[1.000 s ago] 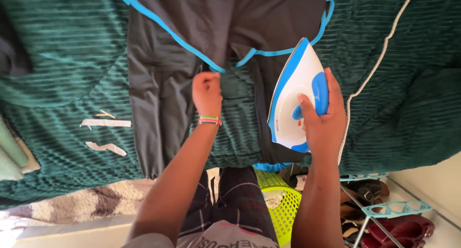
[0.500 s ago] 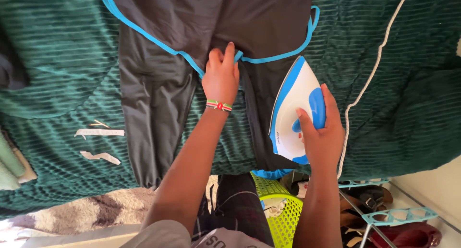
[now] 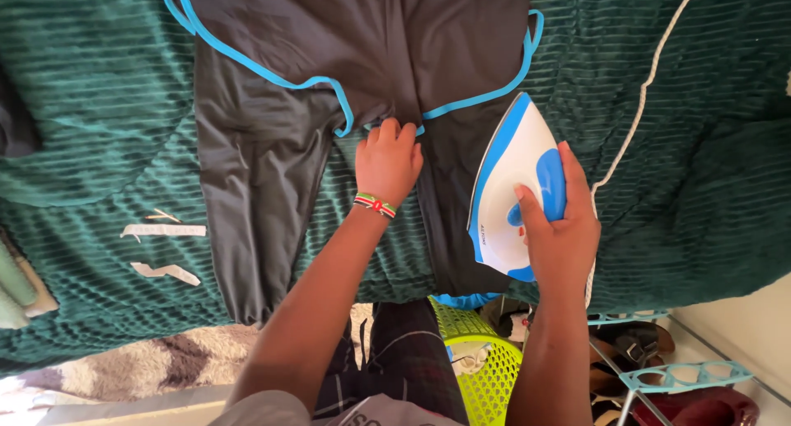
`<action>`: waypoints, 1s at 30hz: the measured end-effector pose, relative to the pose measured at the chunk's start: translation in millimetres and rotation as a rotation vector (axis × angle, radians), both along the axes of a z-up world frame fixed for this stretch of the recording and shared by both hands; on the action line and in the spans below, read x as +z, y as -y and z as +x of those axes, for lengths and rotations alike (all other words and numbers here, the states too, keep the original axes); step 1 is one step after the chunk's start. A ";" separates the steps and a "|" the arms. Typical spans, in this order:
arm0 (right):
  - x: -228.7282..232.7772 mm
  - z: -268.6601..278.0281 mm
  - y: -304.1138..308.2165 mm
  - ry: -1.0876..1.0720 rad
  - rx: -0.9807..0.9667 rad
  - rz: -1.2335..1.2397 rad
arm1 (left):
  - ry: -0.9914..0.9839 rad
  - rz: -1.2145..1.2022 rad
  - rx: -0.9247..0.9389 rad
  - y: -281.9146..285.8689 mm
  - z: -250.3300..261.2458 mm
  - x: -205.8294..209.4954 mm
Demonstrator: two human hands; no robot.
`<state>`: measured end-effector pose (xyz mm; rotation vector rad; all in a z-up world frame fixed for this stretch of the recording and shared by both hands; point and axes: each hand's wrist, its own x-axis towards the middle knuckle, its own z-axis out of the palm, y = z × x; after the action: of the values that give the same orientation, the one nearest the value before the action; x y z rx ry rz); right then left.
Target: Ironing a pair of black athletic shorts on a bed.
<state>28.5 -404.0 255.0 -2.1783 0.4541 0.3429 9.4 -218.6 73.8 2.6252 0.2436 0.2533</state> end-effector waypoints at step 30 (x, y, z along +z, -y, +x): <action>32.7 91.5 -125.2 0.397 0.456 0.044 | 0.280 0.031 -0.400 -147.8 -16.4 21.8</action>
<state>120.0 -278.9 287.7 -2.2203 -0.2724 0.1528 -7.0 -70.8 95.6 2.5587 -0.3781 0.4794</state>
